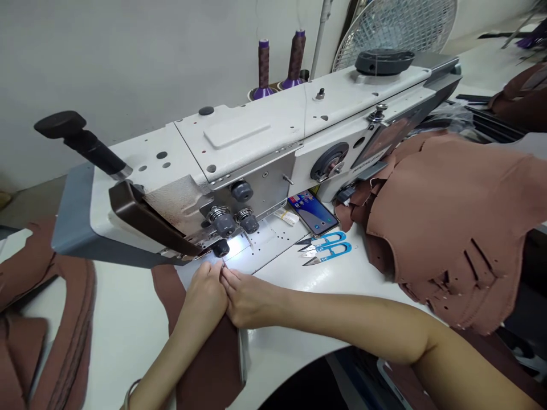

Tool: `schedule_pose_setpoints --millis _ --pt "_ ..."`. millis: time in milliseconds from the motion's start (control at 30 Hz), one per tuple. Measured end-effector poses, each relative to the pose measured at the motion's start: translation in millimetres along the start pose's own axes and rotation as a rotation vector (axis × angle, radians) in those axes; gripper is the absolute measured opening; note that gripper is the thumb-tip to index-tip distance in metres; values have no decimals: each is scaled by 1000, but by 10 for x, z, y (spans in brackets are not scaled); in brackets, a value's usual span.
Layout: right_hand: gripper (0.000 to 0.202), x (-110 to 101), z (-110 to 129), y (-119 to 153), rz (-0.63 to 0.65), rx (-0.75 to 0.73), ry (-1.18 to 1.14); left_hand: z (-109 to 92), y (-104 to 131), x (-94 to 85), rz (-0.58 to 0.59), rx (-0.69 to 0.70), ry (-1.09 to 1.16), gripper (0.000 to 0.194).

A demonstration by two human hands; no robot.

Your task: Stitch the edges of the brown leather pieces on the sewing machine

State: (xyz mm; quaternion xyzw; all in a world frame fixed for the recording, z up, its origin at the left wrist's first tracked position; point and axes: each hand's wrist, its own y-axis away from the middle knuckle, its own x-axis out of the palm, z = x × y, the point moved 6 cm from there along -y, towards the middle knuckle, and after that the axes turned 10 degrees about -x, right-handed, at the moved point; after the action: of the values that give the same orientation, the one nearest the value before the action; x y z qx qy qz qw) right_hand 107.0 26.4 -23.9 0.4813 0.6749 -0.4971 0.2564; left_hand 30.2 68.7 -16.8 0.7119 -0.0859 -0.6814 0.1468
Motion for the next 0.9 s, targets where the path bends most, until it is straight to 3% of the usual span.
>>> schedule_pose_setpoints --millis 233,367,900 --pt "25 -86 44 41 -10 -8 -40 218 266 61 -51 -23 -25 45" --pt "23 -59 25 17 14 -12 -66 197 388 28 -78 1 -154 47" --pt "27 -69 -6 -1 -21 -4 -6 38 230 -18 -108 112 -143 33"
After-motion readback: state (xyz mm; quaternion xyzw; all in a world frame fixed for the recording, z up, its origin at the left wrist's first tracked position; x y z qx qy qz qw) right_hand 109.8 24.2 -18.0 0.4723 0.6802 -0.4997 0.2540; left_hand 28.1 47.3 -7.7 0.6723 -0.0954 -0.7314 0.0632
